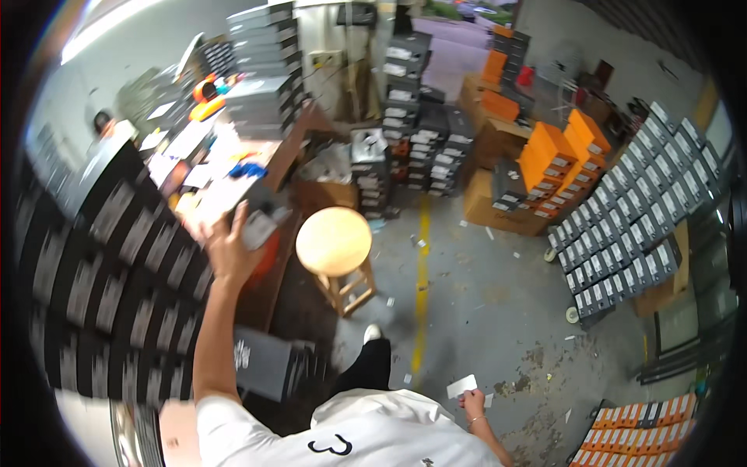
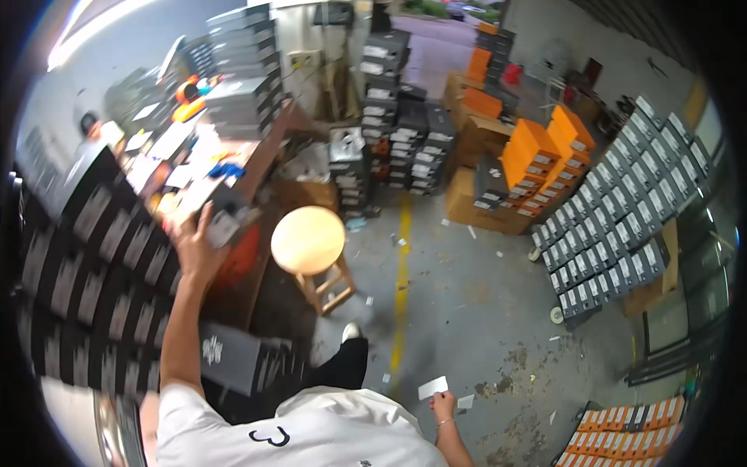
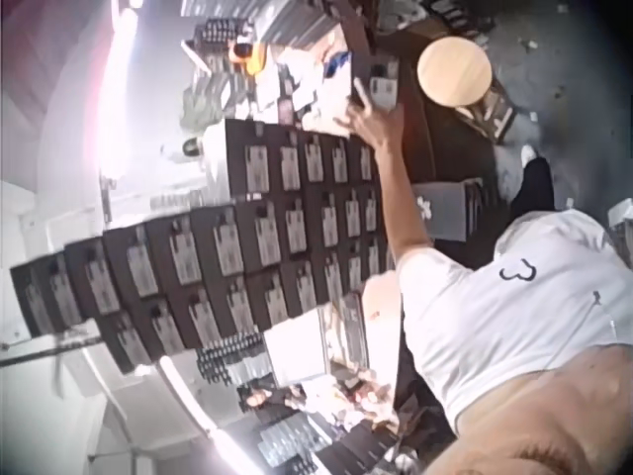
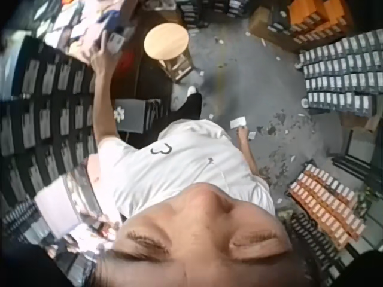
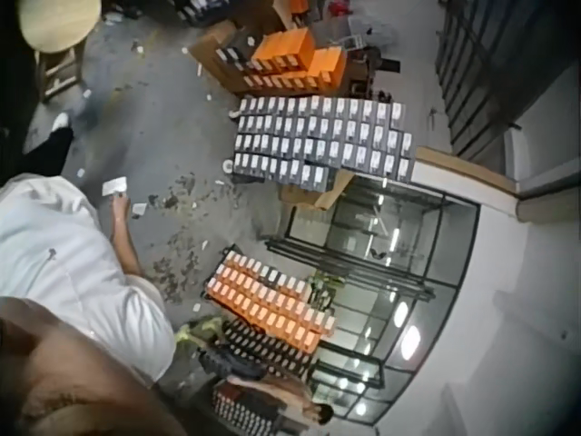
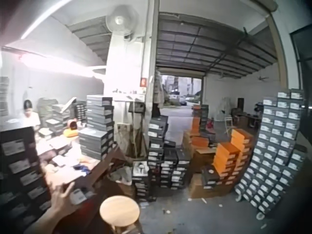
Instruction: Packing shoes into boxes, scanning labels at a computer, and organizing boxes in a warehouse.
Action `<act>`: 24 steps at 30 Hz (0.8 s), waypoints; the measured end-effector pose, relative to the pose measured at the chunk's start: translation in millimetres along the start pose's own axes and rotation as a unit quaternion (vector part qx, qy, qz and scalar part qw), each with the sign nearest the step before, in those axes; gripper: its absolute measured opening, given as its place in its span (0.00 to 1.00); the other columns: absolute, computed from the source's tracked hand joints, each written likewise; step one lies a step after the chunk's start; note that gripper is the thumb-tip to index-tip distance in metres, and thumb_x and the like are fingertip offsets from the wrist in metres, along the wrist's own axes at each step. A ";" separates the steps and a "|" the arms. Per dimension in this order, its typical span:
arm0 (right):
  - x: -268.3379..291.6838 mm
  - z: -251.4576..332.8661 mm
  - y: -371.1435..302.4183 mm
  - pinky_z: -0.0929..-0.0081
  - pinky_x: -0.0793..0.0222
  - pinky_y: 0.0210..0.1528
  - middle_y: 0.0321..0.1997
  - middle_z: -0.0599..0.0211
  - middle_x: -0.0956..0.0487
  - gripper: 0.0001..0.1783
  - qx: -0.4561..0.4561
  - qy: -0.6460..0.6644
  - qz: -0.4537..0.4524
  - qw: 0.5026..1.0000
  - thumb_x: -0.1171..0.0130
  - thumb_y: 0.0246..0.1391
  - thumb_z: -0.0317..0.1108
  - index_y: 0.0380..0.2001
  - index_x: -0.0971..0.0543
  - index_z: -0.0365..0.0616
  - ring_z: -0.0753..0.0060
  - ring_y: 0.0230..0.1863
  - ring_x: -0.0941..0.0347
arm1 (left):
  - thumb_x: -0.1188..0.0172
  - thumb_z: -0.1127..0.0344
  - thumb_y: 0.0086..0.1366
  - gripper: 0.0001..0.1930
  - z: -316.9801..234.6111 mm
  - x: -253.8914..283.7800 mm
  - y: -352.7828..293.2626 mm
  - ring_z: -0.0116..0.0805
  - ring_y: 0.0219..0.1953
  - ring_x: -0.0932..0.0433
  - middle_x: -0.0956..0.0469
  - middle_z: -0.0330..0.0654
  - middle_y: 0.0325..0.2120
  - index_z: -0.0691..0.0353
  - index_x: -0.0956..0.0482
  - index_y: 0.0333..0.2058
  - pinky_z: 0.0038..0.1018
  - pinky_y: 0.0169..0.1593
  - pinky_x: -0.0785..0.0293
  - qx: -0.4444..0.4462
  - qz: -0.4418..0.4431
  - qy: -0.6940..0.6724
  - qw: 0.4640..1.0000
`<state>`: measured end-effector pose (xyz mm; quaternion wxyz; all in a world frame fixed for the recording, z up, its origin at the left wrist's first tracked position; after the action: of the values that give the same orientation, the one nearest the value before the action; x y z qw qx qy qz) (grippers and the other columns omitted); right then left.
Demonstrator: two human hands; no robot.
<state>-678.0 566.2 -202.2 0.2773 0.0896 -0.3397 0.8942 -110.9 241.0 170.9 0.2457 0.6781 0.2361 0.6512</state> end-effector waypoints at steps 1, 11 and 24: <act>0.2 18.1 17.3 0.75 0.30 0.17 0.19 0.60 0.23 0.07 -0.008 -0.003 -0.025 1.000 0.48 0.53 0.27 0.27 0.25 0.33 0.72 0.17 0.27 | 0.27 0.55 0.40 0.46 21.4 -25.5 16.8 0.55 0.59 0.37 0.33 0.54 0.53 0.50 0.34 0.62 0.54 0.64 0.51 0.000 -0.044 0.055 0.998; -125.9 297.9 95.7 0.79 0.31 0.22 0.22 0.66 0.23 0.07 0.126 0.014 0.049 0.991 0.47 0.55 0.29 0.29 0.24 0.35 0.78 0.21 0.27 | 0.27 0.51 0.48 0.42 64.4 -260.4 38.9 0.53 0.65 0.41 0.41 0.58 0.62 0.53 0.37 0.60 0.65 0.61 0.49 0.240 0.453 -0.059 0.856; -261.8 487.4 109.3 0.61 0.29 0.50 0.51 0.56 0.27 0.22 0.558 -0.276 0.221 0.751 0.39 0.49 0.33 0.50 0.27 0.46 0.50 0.48 0.26 | 0.48 0.45 0.68 0.23 -266.0 -274.8 18.8 0.33 0.57 0.33 0.28 0.36 0.52 0.52 0.30 0.53 0.41 0.58 0.37 0.421 0.423 -0.766 0.241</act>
<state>-535.3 64.7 12.6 -0.1328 0.3934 0.1472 0.8977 -387.8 57.6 -19.6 -0.3209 0.8651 -0.1436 -0.3578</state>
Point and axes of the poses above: each hand's wrist, its own y-axis towards the middle knuckle, its own x-axis out of the back of the hand, z = x × y, the point moved 2 cm from there along y, towards the middle knuckle
